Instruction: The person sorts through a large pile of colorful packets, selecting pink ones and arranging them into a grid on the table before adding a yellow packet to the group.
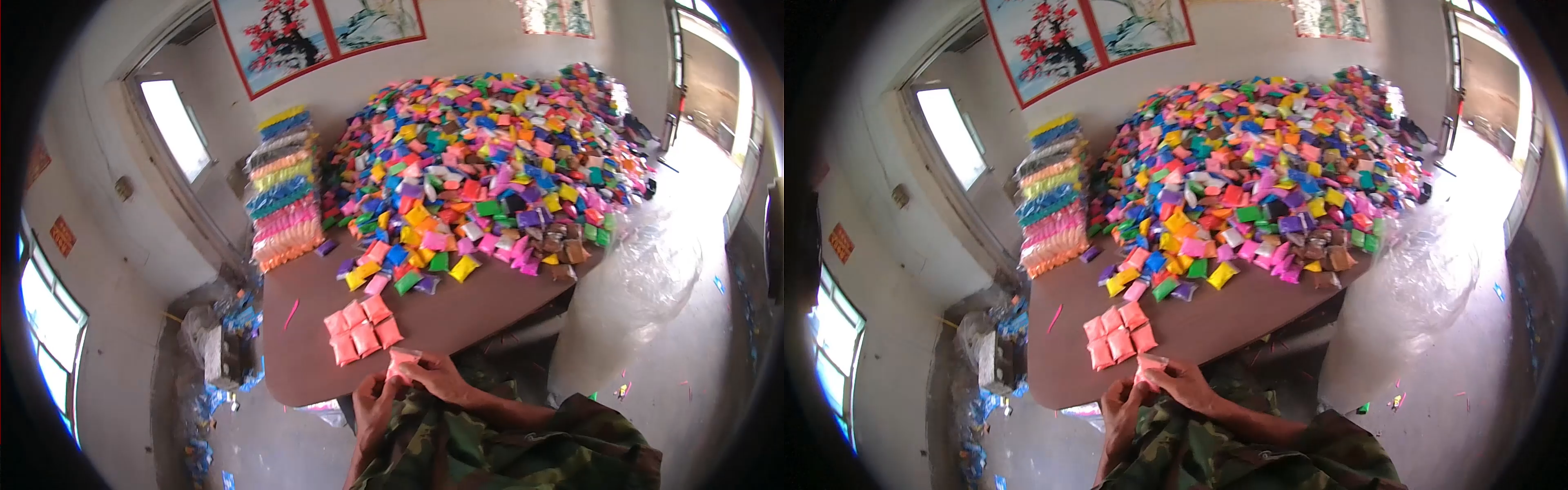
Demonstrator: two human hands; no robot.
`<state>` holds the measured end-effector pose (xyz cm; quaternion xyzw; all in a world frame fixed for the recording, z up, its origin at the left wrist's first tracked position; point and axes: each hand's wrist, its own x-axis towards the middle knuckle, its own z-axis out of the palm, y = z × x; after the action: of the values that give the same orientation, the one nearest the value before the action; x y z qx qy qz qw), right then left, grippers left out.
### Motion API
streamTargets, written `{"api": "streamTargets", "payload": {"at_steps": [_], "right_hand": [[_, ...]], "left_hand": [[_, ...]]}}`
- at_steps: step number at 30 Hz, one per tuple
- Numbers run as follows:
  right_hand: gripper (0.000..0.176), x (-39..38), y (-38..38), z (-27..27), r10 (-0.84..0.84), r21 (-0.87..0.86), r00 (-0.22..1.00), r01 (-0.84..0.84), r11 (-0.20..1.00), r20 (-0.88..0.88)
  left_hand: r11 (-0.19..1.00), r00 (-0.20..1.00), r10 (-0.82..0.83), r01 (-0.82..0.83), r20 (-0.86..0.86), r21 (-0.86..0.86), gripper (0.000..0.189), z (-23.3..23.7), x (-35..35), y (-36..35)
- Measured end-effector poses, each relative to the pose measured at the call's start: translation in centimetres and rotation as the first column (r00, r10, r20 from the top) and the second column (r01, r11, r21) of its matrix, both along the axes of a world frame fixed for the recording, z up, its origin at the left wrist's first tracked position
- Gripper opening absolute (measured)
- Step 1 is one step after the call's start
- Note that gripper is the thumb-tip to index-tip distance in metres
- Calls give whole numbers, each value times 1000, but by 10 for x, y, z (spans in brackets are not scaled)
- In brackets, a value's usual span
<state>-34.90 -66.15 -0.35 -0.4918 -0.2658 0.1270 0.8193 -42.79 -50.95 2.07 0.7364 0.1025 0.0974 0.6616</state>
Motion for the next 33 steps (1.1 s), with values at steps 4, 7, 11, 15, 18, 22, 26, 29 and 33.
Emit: {"api": "streamTargets", "payload": {"at_steps": [4,7,11,15,18,22,26,29,33], "right_hand": [[12,-4,0,4,-52,-42,997,50,998,-58],[15,-3,-2,9,-38,-14,998,37,999,-55],[20,2,-4,3,-23,-21,1000,23,1000,-17],[23,-1,0,-4,-157,-202,978,183,962,138],[33,-8,-4,8,3,-320,1000,4,947,23],[41,-5,-7,6,77,-423,997,-58,904,28],[27,-8,-3,-6,29,-316,993,8,949,113],[18,-8,0,-2,-2,-260,998,17,966,58],[18,-8,-1,-3,-35,-251,999,38,967,16]], "left_hand": [[1000,1000,0,0,-6,29,21,2,-3,-5],[996,999,9,-6,-37,91,21,3,-1,-8],[1000,1000,-24,24,-13,12,24,-7,0,-5],[995,998,4,2,60,-98,28,0,2,-1],[995,997,36,-31,61,-94,24,-1,3,5],[996,993,78,-75,89,-40,15,-10,3,13],[940,957,122,-197,265,279,12,-9,5,8],[892,934,119,-250,337,377,11,-1,5,2],[986,982,100,-119,159,114,11,1,1,4]]}}
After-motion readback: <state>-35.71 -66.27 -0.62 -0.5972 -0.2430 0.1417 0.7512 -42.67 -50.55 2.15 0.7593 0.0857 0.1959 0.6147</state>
